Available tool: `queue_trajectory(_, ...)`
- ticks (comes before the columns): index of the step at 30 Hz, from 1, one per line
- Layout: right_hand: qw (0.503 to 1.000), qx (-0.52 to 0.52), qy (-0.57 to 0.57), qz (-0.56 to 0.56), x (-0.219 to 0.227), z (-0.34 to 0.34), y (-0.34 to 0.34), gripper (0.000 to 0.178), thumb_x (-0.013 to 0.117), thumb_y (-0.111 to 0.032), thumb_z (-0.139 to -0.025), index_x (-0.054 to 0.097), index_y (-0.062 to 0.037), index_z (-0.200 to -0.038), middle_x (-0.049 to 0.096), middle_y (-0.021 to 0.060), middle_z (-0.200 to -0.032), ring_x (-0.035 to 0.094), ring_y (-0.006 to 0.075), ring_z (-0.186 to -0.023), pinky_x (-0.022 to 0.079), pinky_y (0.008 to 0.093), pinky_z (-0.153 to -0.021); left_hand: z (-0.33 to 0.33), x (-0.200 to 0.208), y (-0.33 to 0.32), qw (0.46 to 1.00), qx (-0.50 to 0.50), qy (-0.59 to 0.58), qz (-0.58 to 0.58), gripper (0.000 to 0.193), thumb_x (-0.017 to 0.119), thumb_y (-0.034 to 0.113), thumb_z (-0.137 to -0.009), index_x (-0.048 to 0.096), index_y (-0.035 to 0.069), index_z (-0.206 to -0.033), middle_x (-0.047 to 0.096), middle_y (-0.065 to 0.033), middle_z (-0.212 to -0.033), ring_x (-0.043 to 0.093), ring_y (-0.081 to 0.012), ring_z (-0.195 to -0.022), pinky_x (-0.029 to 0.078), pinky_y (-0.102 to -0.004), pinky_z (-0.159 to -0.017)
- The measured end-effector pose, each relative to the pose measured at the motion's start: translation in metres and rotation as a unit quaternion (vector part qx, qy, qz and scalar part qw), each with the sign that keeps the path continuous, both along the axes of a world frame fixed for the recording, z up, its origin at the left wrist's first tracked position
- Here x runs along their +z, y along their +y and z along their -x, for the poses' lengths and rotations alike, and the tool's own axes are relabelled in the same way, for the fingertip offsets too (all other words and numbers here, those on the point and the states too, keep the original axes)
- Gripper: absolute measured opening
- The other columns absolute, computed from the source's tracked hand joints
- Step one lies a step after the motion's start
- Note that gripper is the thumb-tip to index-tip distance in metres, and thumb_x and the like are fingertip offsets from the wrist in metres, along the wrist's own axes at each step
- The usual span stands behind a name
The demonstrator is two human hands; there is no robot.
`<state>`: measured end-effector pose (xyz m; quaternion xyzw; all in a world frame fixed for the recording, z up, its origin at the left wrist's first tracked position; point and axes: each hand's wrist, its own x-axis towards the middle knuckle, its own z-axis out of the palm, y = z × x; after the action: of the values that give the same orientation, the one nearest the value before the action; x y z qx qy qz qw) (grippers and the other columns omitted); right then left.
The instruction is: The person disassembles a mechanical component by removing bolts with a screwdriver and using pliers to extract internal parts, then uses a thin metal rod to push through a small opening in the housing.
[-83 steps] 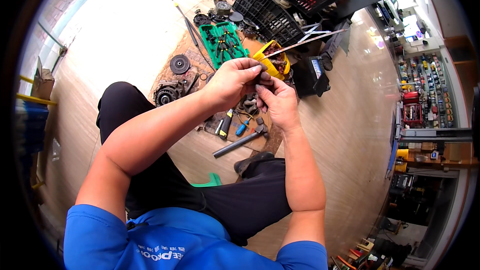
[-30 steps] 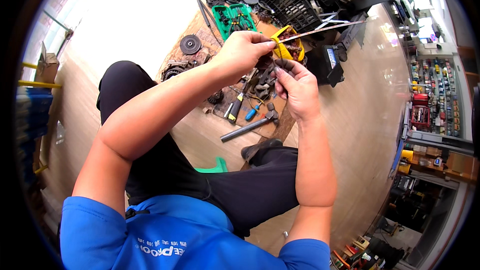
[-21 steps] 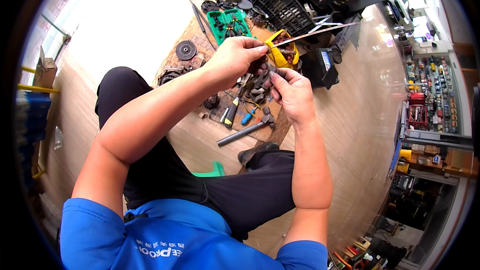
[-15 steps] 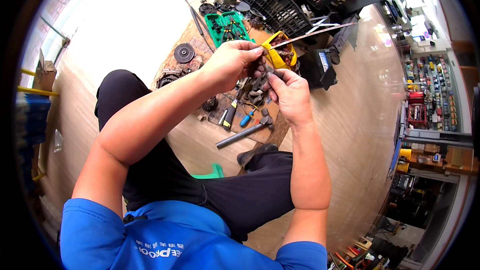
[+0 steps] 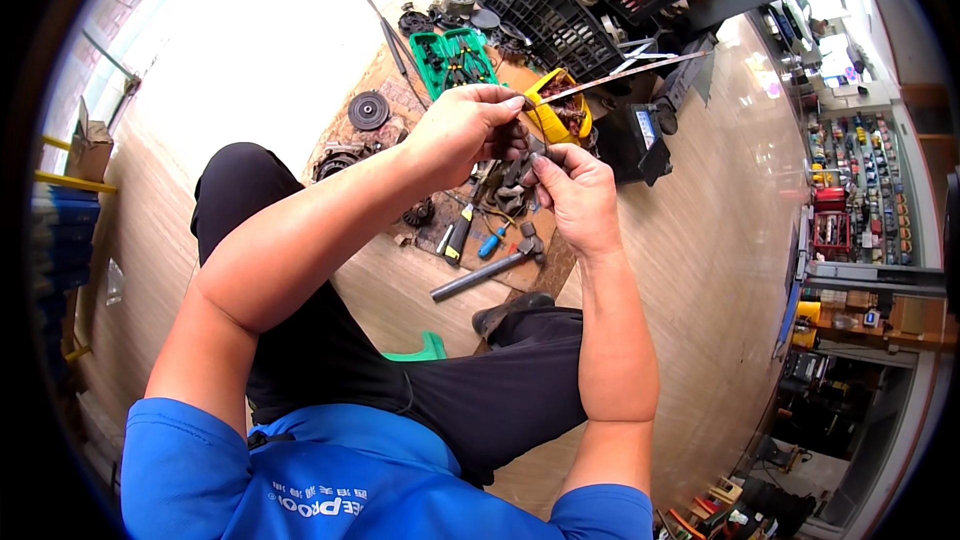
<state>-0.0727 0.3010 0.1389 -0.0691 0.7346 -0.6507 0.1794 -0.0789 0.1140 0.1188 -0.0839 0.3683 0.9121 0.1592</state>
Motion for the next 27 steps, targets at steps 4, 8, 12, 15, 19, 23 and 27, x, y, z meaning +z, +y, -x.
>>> queue_trajectory(4,1.0,-0.021,-0.008,0.022,-0.001,0.0,-0.001,0.008,0.062,-0.007,-0.094,0.064,0.0011,-0.096,0.065,0.0019,-0.075,0.049,0.0024,-0.055,0.039,0.0174,-0.049,-0.002,0.003,0.004,0.999,0.01,0.017,0.03,0.019,0.059,0.018,-0.097,0.061,0.001,-0.105,0.066,-0.0056,-0.086,0.064,-0.0142,-0.074,0.054,-0.0262,-0.07)
queue_trajectory(8,0.997,-0.032,-0.038,0.056,0.002,-0.001,-0.002,0.009,0.061,-0.007,-0.094,0.063,0.0005,-0.097,0.064,0.0022,-0.075,0.049,0.0028,-0.055,0.039,0.0173,-0.049,-0.006,-0.003,0.008,0.996,-0.009,0.058,0.064,0.021,0.063,0.022,-0.095,0.064,0.003,-0.105,0.067,-0.0035,-0.088,0.062,-0.0102,-0.075,0.05,-0.0232,-0.07)
queue_trajectory(12,0.994,-0.038,-0.058,0.088,0.004,-0.002,0.0,0.009,0.061,-0.008,-0.094,0.063,-0.0002,-0.098,0.064,0.0023,-0.076,0.05,0.003,-0.055,0.039,0.0169,-0.048,-0.012,0.003,0.01,0.991,-0.026,0.084,0.101,0.019,0.063,0.021,-0.095,0.065,0.004,-0.103,0.067,-0.0008,-0.088,0.06,-0.0068,-0.075,0.048,-0.0215,-0.067)
queue_trajectory(15,0.991,-0.033,-0.072,0.106,0.006,-0.003,-0.001,0.009,0.062,-0.008,-0.094,0.063,-0.0006,-0.098,0.064,0.0022,-0.075,0.05,0.003,-0.054,0.039,0.0166,-0.048,-0.013,0.005,0.012,0.991,-0.007,0.082,0.105,0.019,0.064,0.021,-0.094,0.065,0.004,-0.102,0.067,0.0,-0.087,0.058,-0.0047,-0.072,0.045,-0.0195,-0.063)
queue_trajectory(19,0.989,-0.033,-0.086,0.118,0.006,-0.004,-0.002,0.009,0.062,-0.009,-0.095,0.063,-0.0012,-0.099,0.064,0.0017,-0.076,0.05,0.0029,-0.054,0.038,0.0165,-0.047,-0.008,0.002,0.01,0.987,0.016,0.114,0.116,0.018,0.063,0.021,-0.095,0.065,0.005,-0.101,0.068,-0.0003,-0.085,0.057,-0.0039,-0.069,0.043,-0.0185,-0.059)
queue_trajectory(23,0.991,-0.02,-0.072,0.106,0.005,-0.004,-0.002,0.01,0.061,-0.01,-0.095,0.063,-0.0014,-0.099,0.064,0.0016,-0.075,0.051,0.0028,-0.055,0.038,0.0165,-0.046,-0.008,0.005,0.012,0.988,0.02,0.103,0.117,0.016,0.063,0.021,-0.095,0.066,0.005,-0.099,0.068,-0.0006,-0.085,0.058,-0.0045,-0.067,0.043,-0.0182,-0.059)
queue_trajectory(27,0.992,-0.017,-0.079,0.1,0.005,-0.004,-0.002,0.01,0.06,-0.012,-0.096,0.062,-0.002,-0.097,0.064,0.0014,-0.075,0.051,0.003,-0.055,0.038,0.0165,-0.046,-0.008,0.006,0.012,0.985,0.016,0.098,0.138,0.016,0.063,0.019,-0.094,0.066,0.004,-0.1,0.068,-0.0007,-0.084,0.059,-0.0055,-0.068,0.045,-0.0192,-0.061)
